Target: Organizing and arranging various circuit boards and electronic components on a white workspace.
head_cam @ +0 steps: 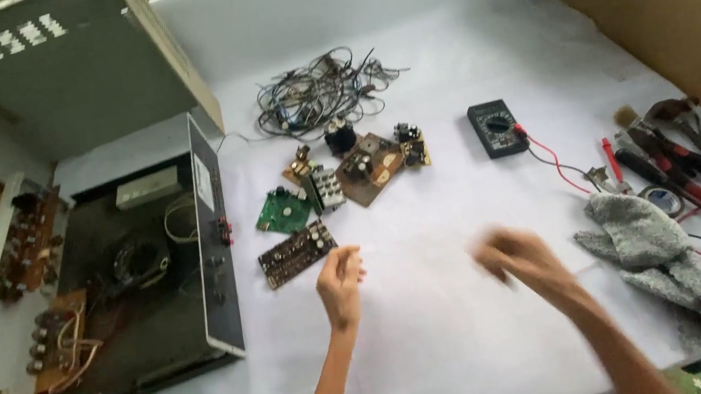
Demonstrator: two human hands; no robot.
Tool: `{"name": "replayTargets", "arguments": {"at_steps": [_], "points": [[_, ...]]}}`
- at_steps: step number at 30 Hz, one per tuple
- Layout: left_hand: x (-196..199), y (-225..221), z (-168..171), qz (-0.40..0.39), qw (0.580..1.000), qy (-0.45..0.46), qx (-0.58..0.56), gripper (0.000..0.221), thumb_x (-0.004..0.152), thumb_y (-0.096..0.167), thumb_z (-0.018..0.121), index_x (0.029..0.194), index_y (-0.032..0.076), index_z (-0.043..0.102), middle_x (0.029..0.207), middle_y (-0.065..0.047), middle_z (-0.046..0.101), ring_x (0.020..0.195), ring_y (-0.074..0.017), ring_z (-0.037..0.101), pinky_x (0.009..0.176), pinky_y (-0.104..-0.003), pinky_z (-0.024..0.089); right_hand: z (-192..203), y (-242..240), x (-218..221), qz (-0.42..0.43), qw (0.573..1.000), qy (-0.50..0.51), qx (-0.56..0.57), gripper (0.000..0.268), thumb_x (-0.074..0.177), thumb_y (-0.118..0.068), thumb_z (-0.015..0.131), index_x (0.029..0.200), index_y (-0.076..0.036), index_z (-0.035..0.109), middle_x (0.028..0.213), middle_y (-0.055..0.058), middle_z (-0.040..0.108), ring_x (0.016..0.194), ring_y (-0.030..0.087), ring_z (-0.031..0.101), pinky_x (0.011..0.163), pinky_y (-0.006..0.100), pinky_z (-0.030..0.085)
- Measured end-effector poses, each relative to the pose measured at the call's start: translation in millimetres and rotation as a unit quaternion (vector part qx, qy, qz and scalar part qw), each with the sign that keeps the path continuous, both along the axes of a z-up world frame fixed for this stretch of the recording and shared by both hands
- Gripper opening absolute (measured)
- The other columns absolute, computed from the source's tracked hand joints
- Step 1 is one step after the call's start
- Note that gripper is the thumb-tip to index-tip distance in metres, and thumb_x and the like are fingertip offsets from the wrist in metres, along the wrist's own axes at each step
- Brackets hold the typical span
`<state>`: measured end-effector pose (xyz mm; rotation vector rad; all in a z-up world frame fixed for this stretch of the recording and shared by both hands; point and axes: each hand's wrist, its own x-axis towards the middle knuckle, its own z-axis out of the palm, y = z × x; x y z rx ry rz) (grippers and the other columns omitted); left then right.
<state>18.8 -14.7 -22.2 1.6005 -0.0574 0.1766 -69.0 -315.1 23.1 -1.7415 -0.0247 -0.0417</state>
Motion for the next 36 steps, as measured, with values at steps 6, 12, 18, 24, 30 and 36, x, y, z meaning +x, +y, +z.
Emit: {"name": "replayTargets", "arguments": {"at_steps": [6,12,18,24,30,36], "points": [[39,-29,-41,0.057,0.998,-0.001,0.008,0.011,0.094,0.011,0.066,0.098,0.01,0.077,0.075,-0.009,0.072,0.056,-0.0146,0.066,0.049,-0.024,0.056,-13,87,102,-0.014,0.998,-0.059,0.012,0.014,0.092,-0.016,0.075,0.1,-0.005,0.075,0.075,0.012,0.073,0.057,0.016,0.062,0.039,0.021,0.048],[74,-43,-68,0.108,0.99,-0.067,0.062,0.012,0.097,0.016,0.063,0.097,0.013,0.074,0.08,-0.009,0.072,0.07,-0.0245,0.068,0.064,-0.037,0.056,-44,122,111,0.048,0.984,-0.143,-0.095,0.012,0.092,-0.011,0.072,0.103,-0.009,0.074,0.078,0.011,0.075,0.06,0.019,0.069,0.053,0.031,0.054],[111,-52,-33,0.153,0.978,-0.11,0.093,0.019,0.093,0.01,0.057,0.098,0.019,0.073,0.078,-0.004,0.073,0.068,-0.0238,0.069,0.069,-0.038,0.055,11,165,-27,0.215,0.969,-0.077,-0.095,0.05,0.088,-0.037,0.055,0.134,-0.017,0.055,0.095,0.01,0.075,0.072,0.021,0.074,0.064,0.034,0.06],[133,-40,10,0.19,0.951,0.032,-0.241,0.024,0.088,0.001,0.052,0.099,0.008,0.073,0.067,-0.006,0.067,0.045,-0.0129,0.055,0.038,-0.024,0.039,29,188,-80,0.196,0.971,-0.135,0.01,0.049,0.101,-0.04,0.049,0.141,-0.013,0.05,0.126,0.015,0.068,0.108,0.027,0.073,0.092,0.039,0.057],[113,-24,30,0.258,0.946,0.023,-0.193,0.023,0.09,0.006,0.05,0.096,0.009,0.072,0.068,-0.005,0.068,0.047,-0.0121,0.055,0.042,-0.025,0.042,28,201,-116,0.156,0.963,-0.221,-0.005,0.048,0.098,-0.04,0.062,0.135,-0.008,0.061,0.121,0.014,0.065,0.101,0.026,0.067,0.09,0.04,0.057],[110,-18,23,0.271,0.961,-0.033,-0.055,0.026,0.088,0.005,0.048,0.096,0.012,0.071,0.074,-0.004,0.07,0.054,-0.0125,0.06,0.047,-0.027,0.054,46,212,-130,0.189,0.958,-0.211,0.04,0.04,0.084,-0.024,0.08,0.116,-0.006,0.065,0.109,0.008,0.066,0.099,0.022,0.059,0.087,0.036,0.047]]}}
